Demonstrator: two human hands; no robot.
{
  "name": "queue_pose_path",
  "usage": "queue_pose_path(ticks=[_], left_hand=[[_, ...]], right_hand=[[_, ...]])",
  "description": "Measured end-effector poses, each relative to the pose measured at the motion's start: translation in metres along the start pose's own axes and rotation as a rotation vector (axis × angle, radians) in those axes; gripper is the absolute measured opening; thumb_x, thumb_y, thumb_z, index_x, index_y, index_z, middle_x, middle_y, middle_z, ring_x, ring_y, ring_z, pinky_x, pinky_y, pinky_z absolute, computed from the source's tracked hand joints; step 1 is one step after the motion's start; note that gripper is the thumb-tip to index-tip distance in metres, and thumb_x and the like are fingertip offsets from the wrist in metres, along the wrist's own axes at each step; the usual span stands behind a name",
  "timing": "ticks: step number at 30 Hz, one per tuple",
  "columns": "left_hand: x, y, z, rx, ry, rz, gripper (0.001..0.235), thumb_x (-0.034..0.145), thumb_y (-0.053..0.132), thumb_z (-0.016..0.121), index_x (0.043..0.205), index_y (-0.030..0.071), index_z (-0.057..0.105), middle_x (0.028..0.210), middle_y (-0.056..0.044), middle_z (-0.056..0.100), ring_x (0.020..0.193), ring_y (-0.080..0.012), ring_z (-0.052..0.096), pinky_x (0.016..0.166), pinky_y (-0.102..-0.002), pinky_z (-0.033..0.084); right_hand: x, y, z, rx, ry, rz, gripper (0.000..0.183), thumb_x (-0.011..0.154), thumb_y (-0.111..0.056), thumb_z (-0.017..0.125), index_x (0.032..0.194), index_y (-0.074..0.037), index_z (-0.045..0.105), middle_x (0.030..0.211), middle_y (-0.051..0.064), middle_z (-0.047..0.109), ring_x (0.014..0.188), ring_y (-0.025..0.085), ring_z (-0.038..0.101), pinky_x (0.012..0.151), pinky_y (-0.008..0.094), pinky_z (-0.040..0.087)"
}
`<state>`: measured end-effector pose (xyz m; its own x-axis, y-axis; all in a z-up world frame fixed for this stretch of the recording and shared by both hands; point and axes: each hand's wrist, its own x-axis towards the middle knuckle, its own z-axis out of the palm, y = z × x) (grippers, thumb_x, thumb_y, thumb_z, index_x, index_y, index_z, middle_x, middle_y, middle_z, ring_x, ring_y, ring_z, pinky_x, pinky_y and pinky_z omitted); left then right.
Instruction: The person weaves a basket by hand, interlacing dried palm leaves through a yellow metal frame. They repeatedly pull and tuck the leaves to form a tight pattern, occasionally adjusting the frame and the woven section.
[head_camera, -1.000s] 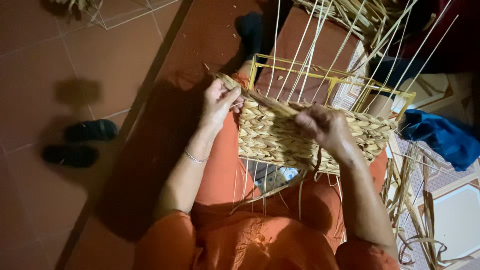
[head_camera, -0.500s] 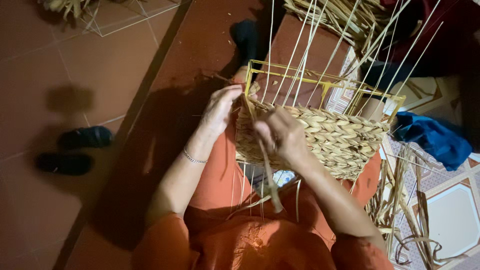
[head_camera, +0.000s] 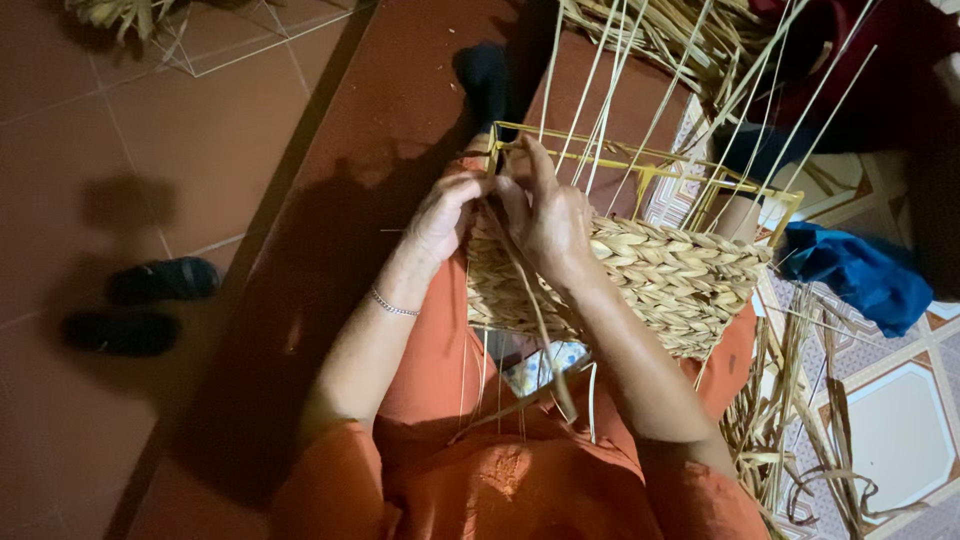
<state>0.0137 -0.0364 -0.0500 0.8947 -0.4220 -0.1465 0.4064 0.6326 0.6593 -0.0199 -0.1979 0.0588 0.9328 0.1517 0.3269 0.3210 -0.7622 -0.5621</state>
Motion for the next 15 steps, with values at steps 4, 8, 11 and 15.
queue_pose_path(ticks=[4,8,11,15], left_hand=[[-0.002,0.014,0.01,0.289,-0.003,0.084,0.032,0.088,0.0,0.059,0.119,0.003,0.068,0.113,-0.003,0.072,0.105,-0.0111,0.066,0.099,-0.026,0.051],[0.003,0.019,0.011,0.342,0.107,0.067,0.034,0.084,-0.005,0.07,0.114,0.004,0.057,0.097,-0.004,0.068,0.089,-0.0125,0.065,0.082,-0.027,0.055],[0.01,0.018,0.008,0.405,0.054,0.069,0.034,0.083,-0.006,0.071,0.113,0.002,0.058,0.093,-0.006,0.068,0.087,-0.0132,0.065,0.08,-0.026,0.054],[0.018,0.02,0.01,0.443,0.031,0.052,0.037,0.08,-0.007,0.074,0.113,0.002,0.058,0.089,-0.005,0.066,0.082,-0.0126,0.064,0.077,-0.026,0.054]], right_hand=[[-0.004,0.004,0.01,0.692,0.063,0.106,0.047,0.093,-0.008,0.075,0.137,-0.004,0.058,0.112,0.007,0.071,0.094,0.016,0.068,0.081,0.033,0.059],[-0.022,0.013,0.0,1.382,-0.044,0.521,0.057,0.086,-0.01,0.086,0.137,-0.005,0.061,0.094,-0.001,0.067,0.078,0.009,0.061,0.075,0.025,0.053],[-0.037,0.014,-0.023,1.606,-0.069,0.676,0.058,0.087,-0.016,0.086,0.138,-0.005,0.06,0.083,-0.002,0.064,0.069,0.009,0.059,0.064,0.023,0.049],[-0.06,0.019,-0.066,1.337,0.186,0.477,0.058,0.088,-0.012,0.078,0.141,-0.013,0.056,0.085,0.003,0.07,0.076,0.012,0.067,0.068,0.024,0.052]])
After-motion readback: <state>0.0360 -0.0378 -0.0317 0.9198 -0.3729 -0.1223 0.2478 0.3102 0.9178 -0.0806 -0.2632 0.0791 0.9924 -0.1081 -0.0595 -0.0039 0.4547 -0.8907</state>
